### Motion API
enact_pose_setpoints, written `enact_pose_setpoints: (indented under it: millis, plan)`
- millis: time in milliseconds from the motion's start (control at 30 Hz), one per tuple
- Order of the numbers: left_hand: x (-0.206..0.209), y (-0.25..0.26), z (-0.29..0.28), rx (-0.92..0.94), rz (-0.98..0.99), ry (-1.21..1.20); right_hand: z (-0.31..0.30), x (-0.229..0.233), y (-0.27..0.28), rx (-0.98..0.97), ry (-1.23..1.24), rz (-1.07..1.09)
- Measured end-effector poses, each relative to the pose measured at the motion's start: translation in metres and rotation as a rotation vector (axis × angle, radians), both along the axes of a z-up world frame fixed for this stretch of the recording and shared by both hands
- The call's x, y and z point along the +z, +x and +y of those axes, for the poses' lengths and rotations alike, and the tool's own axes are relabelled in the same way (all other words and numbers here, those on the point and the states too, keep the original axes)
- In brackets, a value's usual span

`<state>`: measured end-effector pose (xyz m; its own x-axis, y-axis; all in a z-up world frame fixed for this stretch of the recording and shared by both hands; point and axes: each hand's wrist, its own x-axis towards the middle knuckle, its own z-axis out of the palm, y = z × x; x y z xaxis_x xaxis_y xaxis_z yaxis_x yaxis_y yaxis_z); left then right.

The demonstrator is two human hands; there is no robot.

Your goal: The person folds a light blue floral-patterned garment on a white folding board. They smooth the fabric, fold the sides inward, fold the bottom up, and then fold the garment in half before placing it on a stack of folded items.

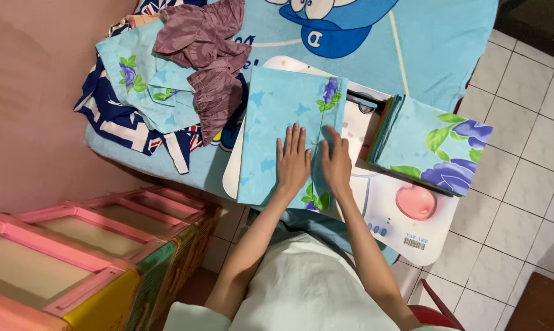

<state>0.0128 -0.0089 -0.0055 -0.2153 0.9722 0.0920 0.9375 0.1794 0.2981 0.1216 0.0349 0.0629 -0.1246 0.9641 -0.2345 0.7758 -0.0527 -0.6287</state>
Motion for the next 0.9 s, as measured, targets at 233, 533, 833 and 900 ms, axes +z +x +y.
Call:
enact_pose_setpoints:
  millis: [233, 533, 833, 900]
  plan:
    - [0.006, -0.021, -0.026, 0.095, 0.047, 0.013, -0.051, -0.003, 0.016, 0.016, 0.051, -0.062]
    - [0.005, -0.063, -0.100, 0.340, 0.103, -0.010, -0.090, 0.017, 0.029, 0.069, 0.020, -0.028]
    - [-0.002, -0.051, -0.155, 0.231, 0.024, 0.070, -0.119, 0.018, 0.053, 0.048, -0.014, 0.193]
    - [-0.005, -0.053, -0.162, 0.179, -0.029, 0.082, -0.119, 0.020, 0.058, 0.049, -0.052, 0.226]
